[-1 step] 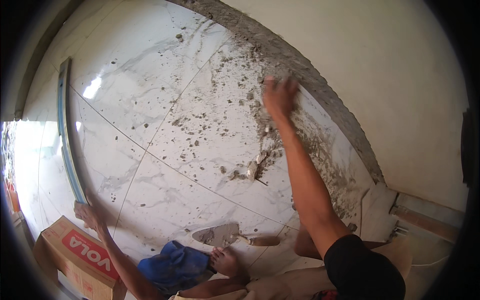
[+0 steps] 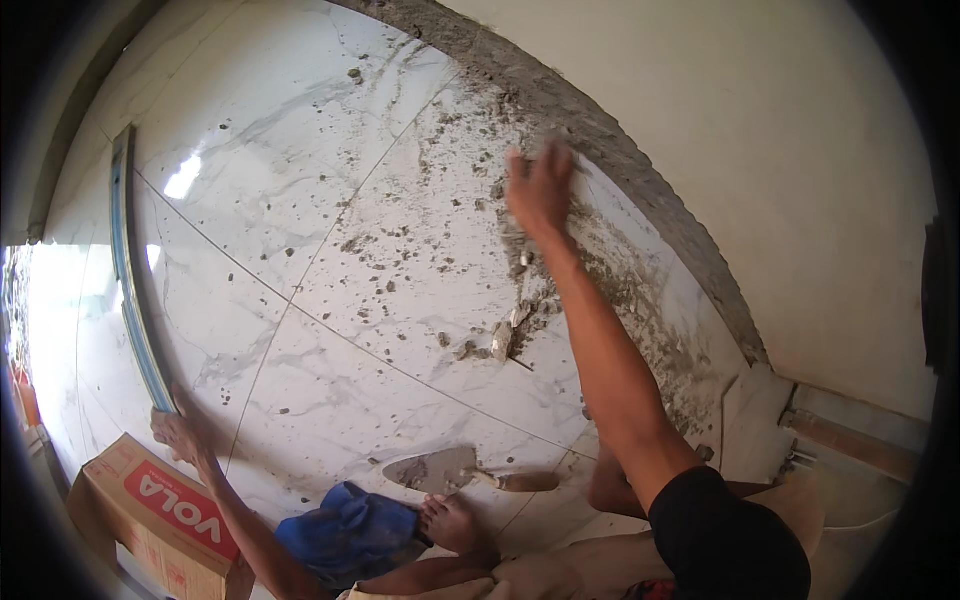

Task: The person kneels on a tiled floor, uses a chisel to remove debris from the edge of a tile, and sweeps the area with a broom. They then pick up a bucket and trowel and walk outside.

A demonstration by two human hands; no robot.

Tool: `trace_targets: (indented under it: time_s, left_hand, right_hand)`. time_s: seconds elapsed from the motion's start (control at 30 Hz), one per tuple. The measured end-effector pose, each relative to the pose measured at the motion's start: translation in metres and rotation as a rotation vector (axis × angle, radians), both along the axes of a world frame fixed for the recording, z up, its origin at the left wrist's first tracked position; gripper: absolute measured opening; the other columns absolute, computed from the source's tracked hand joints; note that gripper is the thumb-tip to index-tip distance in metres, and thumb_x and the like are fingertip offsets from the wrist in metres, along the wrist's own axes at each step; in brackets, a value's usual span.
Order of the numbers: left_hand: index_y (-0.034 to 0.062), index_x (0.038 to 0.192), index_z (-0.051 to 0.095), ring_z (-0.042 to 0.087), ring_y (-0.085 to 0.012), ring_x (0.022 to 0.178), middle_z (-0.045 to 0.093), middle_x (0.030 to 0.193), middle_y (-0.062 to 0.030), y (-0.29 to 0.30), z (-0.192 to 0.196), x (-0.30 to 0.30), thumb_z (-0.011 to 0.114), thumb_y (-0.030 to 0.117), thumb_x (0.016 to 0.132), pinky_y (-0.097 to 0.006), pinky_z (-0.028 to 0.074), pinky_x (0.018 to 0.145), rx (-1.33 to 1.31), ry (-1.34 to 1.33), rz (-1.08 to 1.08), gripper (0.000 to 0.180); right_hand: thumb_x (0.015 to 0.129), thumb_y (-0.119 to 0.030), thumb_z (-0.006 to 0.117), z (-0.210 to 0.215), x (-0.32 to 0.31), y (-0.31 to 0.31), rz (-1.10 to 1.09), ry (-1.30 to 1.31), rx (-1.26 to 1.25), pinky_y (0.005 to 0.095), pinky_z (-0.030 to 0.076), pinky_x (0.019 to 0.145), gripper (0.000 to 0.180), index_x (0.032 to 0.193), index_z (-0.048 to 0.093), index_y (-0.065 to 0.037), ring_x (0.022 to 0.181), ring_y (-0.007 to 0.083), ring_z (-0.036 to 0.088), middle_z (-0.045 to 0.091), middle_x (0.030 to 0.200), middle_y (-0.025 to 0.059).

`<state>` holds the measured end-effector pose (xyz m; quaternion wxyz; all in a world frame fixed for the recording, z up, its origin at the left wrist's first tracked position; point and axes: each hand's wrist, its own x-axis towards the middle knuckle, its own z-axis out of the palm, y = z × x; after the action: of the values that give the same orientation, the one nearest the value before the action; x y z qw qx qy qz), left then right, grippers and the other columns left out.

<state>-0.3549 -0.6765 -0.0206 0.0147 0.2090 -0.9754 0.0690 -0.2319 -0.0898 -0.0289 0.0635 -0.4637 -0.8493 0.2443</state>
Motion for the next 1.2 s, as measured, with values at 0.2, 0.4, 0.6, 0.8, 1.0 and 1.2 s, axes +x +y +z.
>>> trace_targets:
  time_s: [0.2,0.4,0.6,0.8,1.0,1.2]
  left_hand:
    - [0.0024,0.146,0.029,0.031,-0.0393,0.136,0.035,0.145,-0.0233,0.054,0.017,-0.013,0.043,0.065,0.091,-0.062,0.026,0.106,0.125,0.130,-0.071,0.085]
    - [0.0126,0.147,0.034,0.030,-0.0353,0.139,0.033,0.149,-0.0201,0.280,0.003,-0.148,0.046,0.058,0.094,-0.051,0.026,0.113,0.642,0.268,-1.046,0.070]
    - [0.0069,0.145,0.037,0.036,-0.0386,0.136,0.034,0.149,-0.0226,0.489,-0.009,-0.220,0.036,0.071,0.090,-0.049,0.032,0.110,0.668,-0.018,-1.183,0.085]
    - [0.0033,0.122,0.062,0.049,-0.0357,0.124,0.058,0.128,-0.0193,0.535,-0.035,-0.181,0.045,0.050,0.095,-0.045,0.041,0.102,0.878,0.003,-1.404,0.056]
    - [0.0057,0.110,0.069,0.060,-0.0383,0.107,0.065,0.115,-0.0173,0.550,-0.033,-0.145,0.055,0.034,0.092,-0.042,0.045,0.097,0.876,0.215,-1.609,0.036]
    - [0.0030,0.117,0.066,0.063,-0.0251,0.104,0.069,0.108,-0.0146,0.539,-0.025,-0.193,0.058,0.034,0.090,-0.035,0.044,0.097,1.122,-0.153,-1.266,0.042]
  right_hand:
    - [0.098,-0.033,0.049,0.025,0.013,0.002,0.015,0.274,0.073,0.0550,0.024,0.113,0.051,0.133,0.047,0.003,0.142,0.0399,0.017,0.017,0.150,0.0258]
    - [0.099,-0.040,0.042,0.003,0.048,0.042,-0.493,0.008,0.201,0.0563,0.028,0.108,0.070,0.141,0.022,0.013,0.136,0.0495,0.018,0.017,0.143,0.0361]
    - [0.100,-0.042,0.038,0.008,-0.054,0.011,-0.371,0.041,-0.061,0.0539,0.002,0.117,0.082,0.142,0.003,0.019,0.142,0.0502,-0.004,-0.011,0.150,0.0375]
    - [0.095,-0.027,0.049,0.000,-0.084,0.000,-0.128,0.348,0.287,0.0547,0.030,0.104,0.055,0.124,0.038,0.018,0.128,0.0457,0.031,0.031,0.134,0.0339]
    - [0.093,-0.022,0.050,-0.017,-0.119,0.008,0.059,0.362,0.233,0.0508,0.029,0.103,0.045,0.119,0.044,0.014,0.121,0.0422,0.036,0.038,0.128,0.0299]
    - [0.093,-0.021,0.049,-0.010,-0.133,0.031,0.227,0.663,0.048,0.0488,0.030,0.108,0.042,0.124,0.048,0.008,0.134,0.0408,0.030,0.037,0.138,0.0278]
